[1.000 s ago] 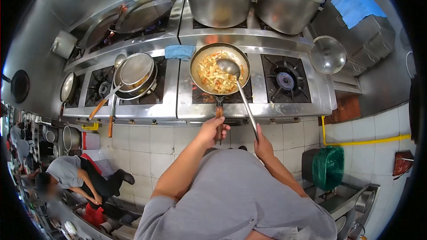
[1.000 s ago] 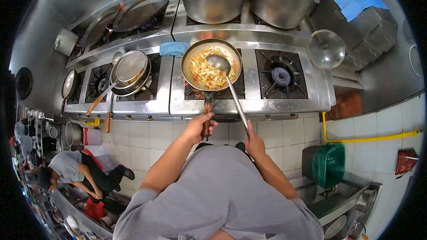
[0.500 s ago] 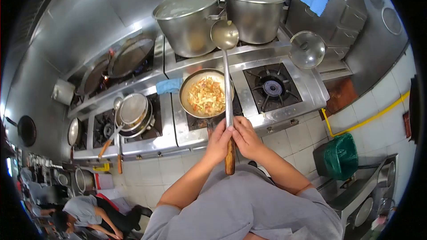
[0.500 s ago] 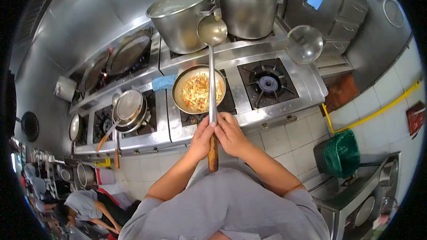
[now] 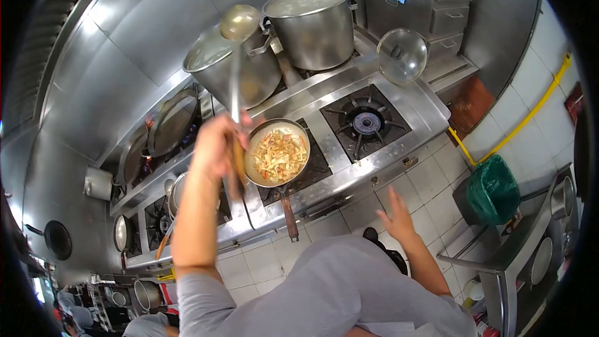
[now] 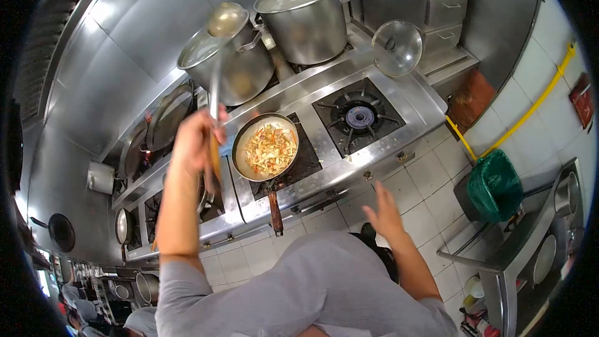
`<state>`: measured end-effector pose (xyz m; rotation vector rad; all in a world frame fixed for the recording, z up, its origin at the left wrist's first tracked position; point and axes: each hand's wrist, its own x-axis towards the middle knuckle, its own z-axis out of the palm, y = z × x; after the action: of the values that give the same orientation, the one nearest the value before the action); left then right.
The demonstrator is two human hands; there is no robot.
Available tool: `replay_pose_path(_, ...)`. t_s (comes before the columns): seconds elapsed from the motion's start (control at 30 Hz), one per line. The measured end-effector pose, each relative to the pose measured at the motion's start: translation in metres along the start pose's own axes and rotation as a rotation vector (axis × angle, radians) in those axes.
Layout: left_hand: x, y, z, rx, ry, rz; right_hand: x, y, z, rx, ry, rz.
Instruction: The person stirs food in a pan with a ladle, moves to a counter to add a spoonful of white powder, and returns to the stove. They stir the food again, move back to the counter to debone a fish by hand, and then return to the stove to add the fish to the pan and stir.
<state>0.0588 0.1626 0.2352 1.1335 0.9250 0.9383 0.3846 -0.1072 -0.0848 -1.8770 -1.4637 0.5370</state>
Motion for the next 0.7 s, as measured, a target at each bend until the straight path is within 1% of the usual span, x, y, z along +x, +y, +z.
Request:
replay_pose_path(0.03, 0.028, 0.018, -0.02, 0.238, 0.052, 0.065, -0.021, 0.047, 0.005, -0.109, -0.056, 0.152)
replay_pose_path(0.07, 0.056, 0.031, -0.039, 0.475, 0.103, 0.131, -0.048, 0.081, 0.004, -0.283, -0.216, 0.41)
replay_pose_path(0.1, 0.079, 0.045, -0.049, 0.667, 0.163, 0.133, -0.081, 0.145, 0.023, -0.496, -0.39, 0.556)
replay_pose_path(0.13, 0.099, 0.057, -0.055, 0.857, 0.222, 0.137, -0.109, 0.174, 0.021, -0.557, -0.603, 0.7)
replay_pose_path(0.17, 0.114, 0.066, -0.058, 0.869, 0.241, 0.121, -0.142, 0.205, 0.028, -0.584, -0.722, 0.791)
replay_pose_path(0.2, 0.127, 0.074, -0.059, 0.881, 0.26, 0.107, -0.18, 0.255, 0.051, -0.543, -0.794, 0.887)
replay_pose_path(0.23, 0.141, 0.081, -0.065, 0.882, 0.255, 0.108, -0.209, 0.271, 0.054, -0.448, -0.877, 0.908)
replay_pose_path(0.27, 0.154, 0.089, -0.073, 1.026, 0.245, 0.075, -0.233, 0.27, 0.056, -0.425, -0.9, 1.039)
replay_pose_path(0.3, 0.164, 0.094, -0.077, 1.169, 0.235, 0.039, -0.26, 0.277, 0.06, -0.37, -0.955, 1.028)
replay_pose_path(0.33, 0.172, 0.098, -0.079, 1.169, 0.234, 0.038, -0.279, 0.275, 0.06, -0.325, -0.991, 1.027)
replay_pose_path(0.4, 0.182, 0.101, -0.081, 1.166, 0.2, -0.076, -0.297, 0.274, 0.066, -0.249, -1.013, 1.0)
replay_pose_path(0.43, 0.169, 0.105, -0.065, 1.149, 0.201, -0.122, -0.298, 0.272, 0.066, -0.213, -1.005, 0.991)
replay_pose_path(0.47, 0.159, 0.106, -0.054, 1.151, 0.201, -0.125, -0.297, 0.269, 0.068, -0.189, -0.988, 0.98)
replay_pose_path(0.53, 0.143, 0.107, -0.04, 0.511, 0.27, -0.226, -0.29, 0.268, 0.071, -0.143, -0.951, 0.949)
replay_pose_path(0.57, 0.139, 0.11, -0.04, 0.511, 0.271, -0.227, -0.286, 0.272, 0.074, -0.133, -0.924, 0.933)
replay_pose_path(0.63, 0.133, 0.118, -0.046, -0.021, 0.103, -0.234, -0.271, 0.278, 0.077, -0.127, -0.884, 0.898)
replay_pose_path(0.67, 0.129, 0.122, -0.05, -0.022, 0.105, -0.23, -0.263, 0.278, 0.076, -0.128, -0.871, 0.883)
replay_pose_path(0.7, 0.123, 0.125, -0.056, -0.154, 0.043, -0.216, -0.254, 0.279, 0.076, -0.131, -0.87, 0.878)
